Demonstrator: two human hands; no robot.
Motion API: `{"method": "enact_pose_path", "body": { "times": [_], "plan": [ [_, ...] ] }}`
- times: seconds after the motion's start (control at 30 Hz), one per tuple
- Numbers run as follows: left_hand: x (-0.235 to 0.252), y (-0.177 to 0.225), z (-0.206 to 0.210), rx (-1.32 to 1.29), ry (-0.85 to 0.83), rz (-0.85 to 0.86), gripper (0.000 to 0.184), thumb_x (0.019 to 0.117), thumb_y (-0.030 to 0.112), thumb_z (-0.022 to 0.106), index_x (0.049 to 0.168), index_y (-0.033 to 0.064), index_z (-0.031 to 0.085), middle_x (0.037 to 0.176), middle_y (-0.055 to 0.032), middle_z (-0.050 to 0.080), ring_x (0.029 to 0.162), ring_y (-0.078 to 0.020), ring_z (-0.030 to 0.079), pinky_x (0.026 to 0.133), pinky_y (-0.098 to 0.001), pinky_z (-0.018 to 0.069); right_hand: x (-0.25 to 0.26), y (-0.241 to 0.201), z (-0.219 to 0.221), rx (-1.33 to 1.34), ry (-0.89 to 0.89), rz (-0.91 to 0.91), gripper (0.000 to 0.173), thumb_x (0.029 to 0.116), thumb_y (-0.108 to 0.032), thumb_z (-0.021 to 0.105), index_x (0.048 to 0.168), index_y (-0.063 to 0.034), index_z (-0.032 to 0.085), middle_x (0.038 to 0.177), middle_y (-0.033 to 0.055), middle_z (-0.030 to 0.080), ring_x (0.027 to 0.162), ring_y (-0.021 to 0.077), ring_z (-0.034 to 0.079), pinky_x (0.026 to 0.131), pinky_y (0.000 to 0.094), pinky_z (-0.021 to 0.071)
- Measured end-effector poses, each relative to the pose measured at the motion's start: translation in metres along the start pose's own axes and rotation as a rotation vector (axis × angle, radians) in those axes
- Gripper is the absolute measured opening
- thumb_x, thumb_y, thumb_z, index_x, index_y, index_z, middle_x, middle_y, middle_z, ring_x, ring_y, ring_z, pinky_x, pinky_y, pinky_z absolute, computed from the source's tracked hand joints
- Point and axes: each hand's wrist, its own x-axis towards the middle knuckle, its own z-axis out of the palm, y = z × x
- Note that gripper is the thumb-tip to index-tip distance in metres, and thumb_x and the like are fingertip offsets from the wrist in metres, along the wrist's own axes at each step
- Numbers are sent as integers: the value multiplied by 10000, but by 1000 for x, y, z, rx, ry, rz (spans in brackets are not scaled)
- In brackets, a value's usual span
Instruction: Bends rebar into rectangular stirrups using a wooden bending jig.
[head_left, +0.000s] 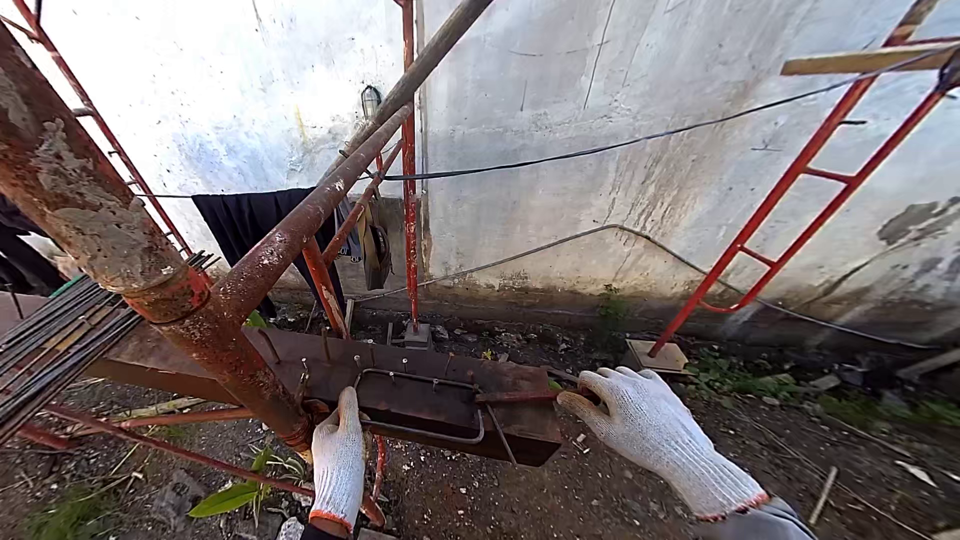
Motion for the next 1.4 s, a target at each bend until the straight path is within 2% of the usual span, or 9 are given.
{"method": "enact_pose_path", "body": {
  "times": [0.3, 0.43, 0.53, 0.73, 0.9, 0.97, 1.07, 1.2, 1.4],
  "plan": [
    [-1, -1, 4, 28, 46, 29, 587, 1067, 501, 471, 733, 59, 662, 557, -44, 512, 486, -183, 490, 502, -374, 448, -7, -5, 9, -47, 40, 13, 664, 929, -785, 338, 741, -210, 613, 656, 0, 601, 672, 213, 635, 674, 465, 483],
    [-1, -2, 4, 49, 37, 65, 597, 1082, 487, 438, 718, 65, 652, 550, -42, 510, 479, -181, 494, 498, -374, 448, -12, -11, 1, -45, -46, 55, 655, 924, -774, 346, 731, -203, 603, 620, 9, 583, 630, 222, 638, 593, 468, 484],
    [-1, -4, 1, 45, 11, 82, 600, 1078, 505, 434, 733, 66, 656, 566, -41, 522, 492, -181, 507, 506, -372, 464, -16, -19, -10, -50, -167, 136, 640, 926, -768, 363, 761, -203, 614, 645, 29, 605, 656, 250, 662, 567, 488, 492],
    [0, -4, 1, 39, -6, 97, 585, 1085, 481, 435, 755, 53, 659, 580, -46, 533, 510, -181, 526, 525, -376, 477, -33, -47, -33, -71, -222, 286, 638, 928, -773, 380, 773, -207, 628, 659, 31, 627, 684, 252, 680, 575, 497, 501],
    [1, -5, 0, 1, -44, 98, 581, 1090, 474, 427, 778, 41, 656, 595, -48, 526, 508, -173, 519, 516, -366, 478, -70, -98, -33, -6, -175, 524, 764, 908, -838, 286, 783, -169, 632, 672, 93, 644, 702, 320, 694, 581, 553, 508],
    [0, -7, -1, -12, -58, 86, 580, 1091, 470, 427, 789, 33, 659, 607, -53, 534, 523, -176, 528, 527, -368, 485, -79, -114, -35, -21, -136, 579, 801, 901, -861, 252, 770, -167, 630, 653, 88, 637, 681, 315, 694, 555, 536, 492],
    [4, -8, -1, -26, -75, 75, 573, 1089, 467, 436, 781, 39, 660, 610, -53, 549, 530, -179, 544, 528, -361, 495, -72, -106, -34, -19, -147, 554, 819, 892, -876, 228, 811, -182, 656, 673, 75, 651, 688, 298, 694, 562, 535, 498],
    [6, -6, -1, -60, -101, 56, 563, 1085, 462, 447, 782, 42, 668, 603, -46, 562, 518, -169, 550, 515, -351, 502, -67, -84, -19, -44, -92, 465, 842, 882, -891, 184, 771, -188, 632, 635, 69, 624, 645, 290, 678, 531, 536, 488],
    [9, -7, -5, -29, -113, 59, 561, 1086, 441, 456, 746, 51, 674, 579, -42, 570, 494, -167, 544, 500, -350, 493, -62, -61, -2, -17, -44, 386, 755, 898, -866, 246, 721, -220, 593, 599, 20, 574, 597, 238, 629, 524, 500, 465]
  ]
}}
